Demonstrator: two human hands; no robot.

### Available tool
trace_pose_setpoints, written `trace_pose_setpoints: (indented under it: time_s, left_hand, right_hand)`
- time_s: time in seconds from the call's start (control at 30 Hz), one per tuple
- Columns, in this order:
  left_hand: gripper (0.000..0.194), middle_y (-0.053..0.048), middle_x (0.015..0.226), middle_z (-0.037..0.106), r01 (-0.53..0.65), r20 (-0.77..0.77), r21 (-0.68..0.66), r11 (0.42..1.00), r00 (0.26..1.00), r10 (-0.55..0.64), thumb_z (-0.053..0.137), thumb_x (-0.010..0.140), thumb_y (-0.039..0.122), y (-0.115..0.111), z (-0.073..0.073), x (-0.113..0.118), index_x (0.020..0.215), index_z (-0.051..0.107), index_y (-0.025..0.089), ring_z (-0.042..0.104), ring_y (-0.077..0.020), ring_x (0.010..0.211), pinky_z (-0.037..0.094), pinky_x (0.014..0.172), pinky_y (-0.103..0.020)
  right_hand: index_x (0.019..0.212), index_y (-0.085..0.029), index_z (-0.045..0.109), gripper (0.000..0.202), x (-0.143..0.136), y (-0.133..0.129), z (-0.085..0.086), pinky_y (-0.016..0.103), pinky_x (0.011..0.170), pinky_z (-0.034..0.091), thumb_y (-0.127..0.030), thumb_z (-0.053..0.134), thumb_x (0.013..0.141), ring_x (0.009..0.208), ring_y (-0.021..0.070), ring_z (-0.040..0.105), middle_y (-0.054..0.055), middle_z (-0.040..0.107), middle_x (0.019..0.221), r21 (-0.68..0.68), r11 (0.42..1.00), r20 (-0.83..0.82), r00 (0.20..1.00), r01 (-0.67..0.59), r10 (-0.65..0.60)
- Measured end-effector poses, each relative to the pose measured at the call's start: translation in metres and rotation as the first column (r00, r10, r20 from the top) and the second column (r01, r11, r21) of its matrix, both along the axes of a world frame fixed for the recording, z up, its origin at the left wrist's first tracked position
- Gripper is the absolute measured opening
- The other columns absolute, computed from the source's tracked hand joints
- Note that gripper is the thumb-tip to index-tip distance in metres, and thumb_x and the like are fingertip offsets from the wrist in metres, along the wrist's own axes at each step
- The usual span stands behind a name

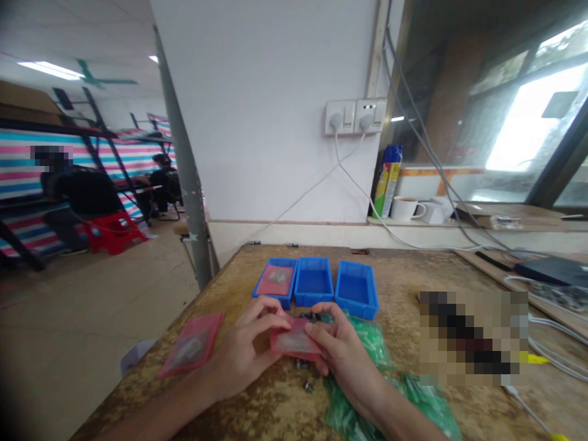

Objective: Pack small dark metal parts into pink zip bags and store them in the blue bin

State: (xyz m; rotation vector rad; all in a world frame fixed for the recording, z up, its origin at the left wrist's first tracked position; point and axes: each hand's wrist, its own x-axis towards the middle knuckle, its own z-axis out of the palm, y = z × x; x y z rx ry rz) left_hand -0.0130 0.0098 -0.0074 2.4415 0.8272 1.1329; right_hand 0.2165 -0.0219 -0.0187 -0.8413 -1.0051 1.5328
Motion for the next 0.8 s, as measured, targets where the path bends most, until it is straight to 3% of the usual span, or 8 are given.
trace_pose_setpoints:
  time_s: [0.07,0.17,0.27,0.37,0.5,0.6,0.7,0.8]
  left_hand:
    - [0.009,-0.007,0.120,0.064,-0.022,0.005,0.026,0.999,1.000,0.022,0.070,0.105,0.027,0.0002,0.0002,0.0000,0.112,0.076,0.025,0.067,-0.0247,0.117,0.054,0.103,-0.036]
    - [0.014,-0.007,0.117,0.066,-0.074,0.011,0.061,0.995,0.997,0.073,0.064,0.110,0.028,0.0004,-0.0003,0.0002,0.105,0.076,0.023,0.068,-0.0237,0.113,0.055,0.101,-0.034]
    - [0.014,-0.008,0.119,0.068,-0.122,0.018,0.099,0.988,0.993,0.121,0.066,0.110,0.030,0.0012,-0.0015,0.0001,0.109,0.077,0.022,0.068,-0.0244,0.114,0.055,0.101,-0.033]
    - [0.015,-0.008,0.120,0.069,-0.121,0.025,0.118,0.986,0.993,0.119,0.066,0.109,0.030,0.0013,-0.0016,-0.0004,0.112,0.078,0.022,0.068,-0.0241,0.114,0.056,0.100,-0.032]
    - [0.015,-0.008,0.117,0.069,-0.090,0.051,0.137,0.987,0.995,0.084,0.067,0.109,0.031,-0.0008,0.0005,-0.0007,0.110,0.079,0.021,0.069,-0.0230,0.110,0.057,0.098,-0.031]
    - [0.016,-0.008,0.116,0.069,-0.064,0.060,0.159,0.985,0.997,0.055,0.067,0.109,0.030,-0.0030,0.0015,-0.0012,0.104,0.079,0.021,0.068,-0.0224,0.107,0.057,0.094,-0.031]
    - [0.029,-0.010,0.128,0.068,-0.058,0.074,0.201,0.978,0.996,0.044,0.066,0.108,0.027,-0.0047,0.0031,-0.0030,0.081,0.073,0.020,0.067,-0.0223,0.109,0.055,0.093,-0.032]
    - [0.025,-0.011,0.155,0.059,-0.058,0.065,0.243,0.968,0.997,0.043,0.067,0.106,0.026,-0.0057,0.0061,-0.0057,0.084,0.074,0.020,0.061,-0.0282,0.131,0.053,0.103,-0.038]
  right_hand:
    - [0.109,-0.022,0.067,0.044,0.0003,-0.0002,0.0021,0.016,0.042,0.027,-0.052,0.091,0.089,0.047,0.0049,0.037,-0.005,0.065,0.069,0.004,1.000,0.015,1.000,-0.019,0.019]
    - [0.096,-0.016,0.074,0.040,0.0003,0.0002,0.0045,0.017,0.043,0.029,-0.052,0.091,0.087,0.047,0.0028,0.030,-0.001,0.068,0.076,-0.019,0.999,0.016,0.999,-0.046,0.047]
    - [0.090,-0.015,0.076,0.038,0.0000,0.0001,0.0055,0.019,0.043,0.034,-0.049,0.091,0.086,0.046,0.0021,0.028,0.000,0.070,0.081,-0.024,0.999,-0.003,0.999,-0.041,0.041]
    - [0.094,-0.016,0.076,0.038,0.0000,-0.0014,0.0062,0.019,0.045,0.035,-0.050,0.092,0.087,0.050,0.0040,0.030,-0.002,0.063,0.079,0.003,0.999,0.030,0.998,-0.049,0.049]
    - [0.104,-0.018,0.076,0.044,0.0002,-0.0032,0.0064,0.018,0.045,0.035,-0.055,0.092,0.087,0.050,0.0057,0.028,-0.009,0.045,0.066,0.024,0.998,0.066,0.996,-0.056,0.054]
    - [0.098,-0.019,0.072,0.045,0.0000,-0.0032,0.0051,0.019,0.046,0.034,-0.059,0.091,0.088,0.049,0.0058,0.027,-0.011,0.041,0.061,0.026,0.998,0.053,0.997,-0.057,0.056]
    - [0.091,-0.019,0.067,0.045,-0.0001,-0.0022,0.0032,0.018,0.045,0.031,-0.059,0.088,0.091,0.047,0.0058,0.025,-0.013,0.034,0.056,0.015,0.998,0.023,0.998,-0.055,0.054]
    - [0.092,-0.018,0.067,0.045,0.0001,-0.0008,0.0013,0.018,0.043,0.027,-0.059,0.088,0.092,0.046,0.0047,0.026,-0.011,0.042,0.058,0.011,0.999,0.014,0.999,-0.052,0.052]
